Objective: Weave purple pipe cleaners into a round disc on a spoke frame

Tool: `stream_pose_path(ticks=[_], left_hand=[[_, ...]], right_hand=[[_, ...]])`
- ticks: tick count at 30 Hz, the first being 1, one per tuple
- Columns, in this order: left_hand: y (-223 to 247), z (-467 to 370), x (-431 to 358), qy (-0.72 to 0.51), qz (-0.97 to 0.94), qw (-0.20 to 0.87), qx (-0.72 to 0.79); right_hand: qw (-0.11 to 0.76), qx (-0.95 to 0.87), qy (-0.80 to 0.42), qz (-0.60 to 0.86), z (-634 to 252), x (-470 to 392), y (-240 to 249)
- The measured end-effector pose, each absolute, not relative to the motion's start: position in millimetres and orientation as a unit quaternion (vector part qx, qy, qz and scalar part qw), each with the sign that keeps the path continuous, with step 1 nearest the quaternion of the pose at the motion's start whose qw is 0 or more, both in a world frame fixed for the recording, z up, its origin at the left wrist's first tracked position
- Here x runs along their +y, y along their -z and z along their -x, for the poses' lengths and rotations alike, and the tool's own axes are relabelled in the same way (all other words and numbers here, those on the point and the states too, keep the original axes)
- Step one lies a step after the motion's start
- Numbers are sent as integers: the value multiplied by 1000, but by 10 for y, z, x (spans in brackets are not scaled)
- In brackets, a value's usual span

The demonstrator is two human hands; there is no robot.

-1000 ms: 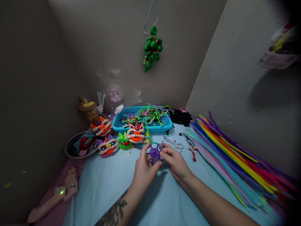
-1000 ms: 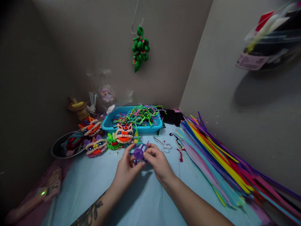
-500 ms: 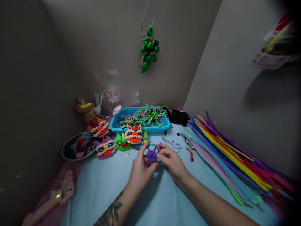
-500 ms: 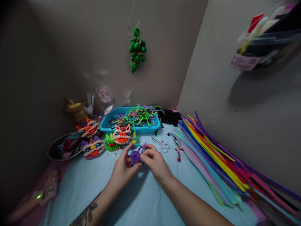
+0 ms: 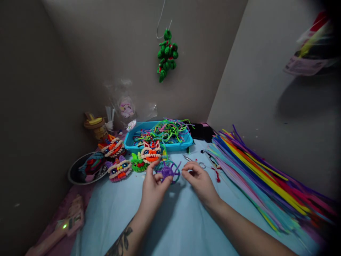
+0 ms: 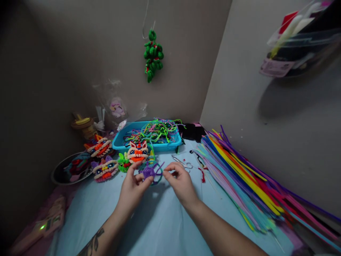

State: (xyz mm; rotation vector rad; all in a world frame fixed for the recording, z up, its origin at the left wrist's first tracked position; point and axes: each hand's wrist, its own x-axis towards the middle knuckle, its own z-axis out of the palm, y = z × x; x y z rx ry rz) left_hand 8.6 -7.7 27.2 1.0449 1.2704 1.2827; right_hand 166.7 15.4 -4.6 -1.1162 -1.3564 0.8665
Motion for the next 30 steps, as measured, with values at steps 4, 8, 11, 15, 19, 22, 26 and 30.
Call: stream_pose_path(ticks=[4,8,11,15,19,22,26,30], left_hand=[[-276,-72,-80,-530,-443,497,524],[-258,-78,-91,-518,-458,505,516],[-255,-79,-99,-499,-475,509,516],[-250,-73,-111,-478,-507,478,536],[-210,-64,-124,-470,-529,450,545],[-179,-66,-127,-464,-542,448,539],[-176,-82,-126,-462,-548,454,529],[-228,-94,-127,-477,-524,459,536]], right_hand=[[551,-635,-225,493,-1749,167,-29],[536,-697,-140,456,-1790,184,-17],[507,-744,-100,423,-1810,199,25],[488,-766,-89,409,-1816,197,41],[498,-744,-151,418,-1788,171,-14],[500,-714,-224,437,-1754,148,-65],[490,-686,-303,445,-1724,146,-81],[472,-677,-332,457,-1734,164,-59]])
